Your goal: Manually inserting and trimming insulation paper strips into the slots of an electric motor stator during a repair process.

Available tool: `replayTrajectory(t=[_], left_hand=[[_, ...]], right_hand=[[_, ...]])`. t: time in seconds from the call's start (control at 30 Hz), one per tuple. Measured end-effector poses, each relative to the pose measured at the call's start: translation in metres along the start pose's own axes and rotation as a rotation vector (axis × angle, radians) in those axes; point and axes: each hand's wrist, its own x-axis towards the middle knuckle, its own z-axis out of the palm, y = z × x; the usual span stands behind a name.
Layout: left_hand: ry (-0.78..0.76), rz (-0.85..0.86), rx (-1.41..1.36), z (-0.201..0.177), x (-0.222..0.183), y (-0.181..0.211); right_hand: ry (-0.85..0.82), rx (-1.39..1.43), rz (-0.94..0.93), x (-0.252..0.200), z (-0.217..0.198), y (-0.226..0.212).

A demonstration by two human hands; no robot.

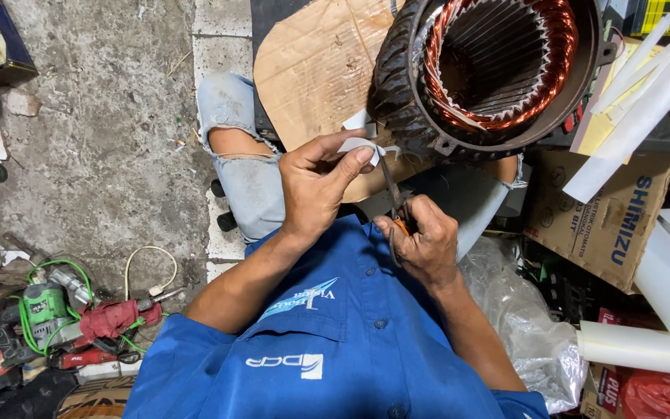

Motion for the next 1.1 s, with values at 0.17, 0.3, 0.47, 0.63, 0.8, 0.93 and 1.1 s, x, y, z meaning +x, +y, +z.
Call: replayTrajectory(t=[0.17,0.3,0.47,0.63,0.8,0.93,1.1], left_hand=[[-0.041,0.006,0.029,-0.004,0.004,0.000],[-0.084,-0.056,0.060,-0.004,0.006,0.012],[-0.157,-0.091,0.093,-0.008,0.010,0.018],[-0.182,-0.116,0.100,-0.008,0.010,0.021],[-0.092,-0.184,-0.090,-0.006,0.004,-0.002],[-0.083,-0.189,-0.092,-0.006,0.002,0.000],[-0.155,-0.111,0.029,-0.008,0.006,0.007]], right_hand=[[-0.020,-0.010,-0.013,0.002,-0.004,0.003],[-0.048,0.007,-0.012,0.001,-0.008,0.010],[-0.061,0.003,-0.019,0.002,-0.010,0.010],[-0.057,0.035,-0.034,0.005,-0.009,0.005],[-0.045,0.039,-0.029,0.004,-0.010,0.007],[-0.048,0.024,-0.032,0.003,-0.010,0.007],[-0.069,0.022,0.010,0.004,-0.010,0.007]])
